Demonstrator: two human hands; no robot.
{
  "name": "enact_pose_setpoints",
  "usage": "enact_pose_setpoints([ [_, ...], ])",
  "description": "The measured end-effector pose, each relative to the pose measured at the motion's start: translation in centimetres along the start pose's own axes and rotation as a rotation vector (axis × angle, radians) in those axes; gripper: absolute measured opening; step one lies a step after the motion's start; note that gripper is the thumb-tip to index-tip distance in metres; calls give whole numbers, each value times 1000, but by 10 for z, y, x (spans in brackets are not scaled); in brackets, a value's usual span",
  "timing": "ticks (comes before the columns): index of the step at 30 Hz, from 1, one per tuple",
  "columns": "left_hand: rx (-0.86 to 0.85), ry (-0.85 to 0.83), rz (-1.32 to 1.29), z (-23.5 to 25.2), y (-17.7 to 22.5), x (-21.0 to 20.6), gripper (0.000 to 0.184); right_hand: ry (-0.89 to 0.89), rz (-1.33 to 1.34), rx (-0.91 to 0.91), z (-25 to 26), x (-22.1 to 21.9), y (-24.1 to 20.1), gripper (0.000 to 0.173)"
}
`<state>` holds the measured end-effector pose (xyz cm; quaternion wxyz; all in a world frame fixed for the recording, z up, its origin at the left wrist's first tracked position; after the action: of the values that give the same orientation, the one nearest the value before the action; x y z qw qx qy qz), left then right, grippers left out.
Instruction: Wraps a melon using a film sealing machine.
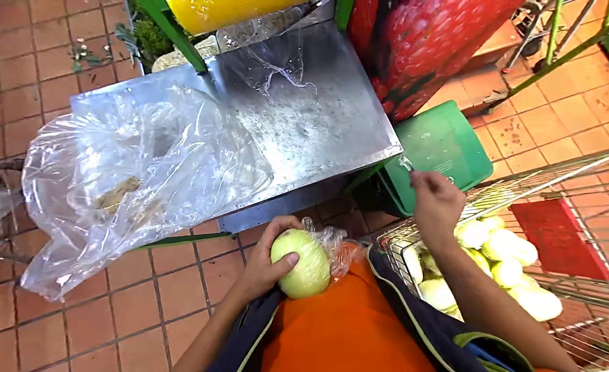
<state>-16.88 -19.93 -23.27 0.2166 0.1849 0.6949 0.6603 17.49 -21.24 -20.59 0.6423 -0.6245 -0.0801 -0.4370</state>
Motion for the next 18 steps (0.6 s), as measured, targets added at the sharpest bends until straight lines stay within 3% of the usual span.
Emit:
enact_pose_setpoints([
  [2, -84, 55, 37, -10, 4, 10, 66, 65, -18, -135, 26, -12, 20, 38],
  [3, -105, 82, 62, -13, 6, 14, 66, 3, 32, -139, 31, -24, 14, 37],
  [8, -68, 176, 105, -26, 11, 29, 70, -804, 327, 157, -26, -91, -81, 40],
  [10, -42, 206, 120, -29, 13, 31, 70, -946, 340, 297, -48, -99, -108, 33],
  [12, 1, 244, 124, -32, 11, 34, 69, -975, 359, 386, -63, -100, -123, 25],
  [15, 71, 288, 117, -35, 5, 38, 68, -1013, 650, 268, -59, -101, -115, 7],
  [18, 141, 330, 116, -34, 0, 37, 61, -1041, 1009, 2, -61, -107, -90, 8],
])
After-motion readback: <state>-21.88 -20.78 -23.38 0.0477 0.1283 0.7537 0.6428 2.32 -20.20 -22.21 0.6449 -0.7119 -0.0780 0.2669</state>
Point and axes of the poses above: each hand's wrist, its own z-axis towards the middle knuckle, its own x-axis out of the back of the hand, y = z × x, the point moved 5 cm from there along z, towards the middle knuckle, and after that the axes turned 8 degrees about -z, right-handed, at the moved point
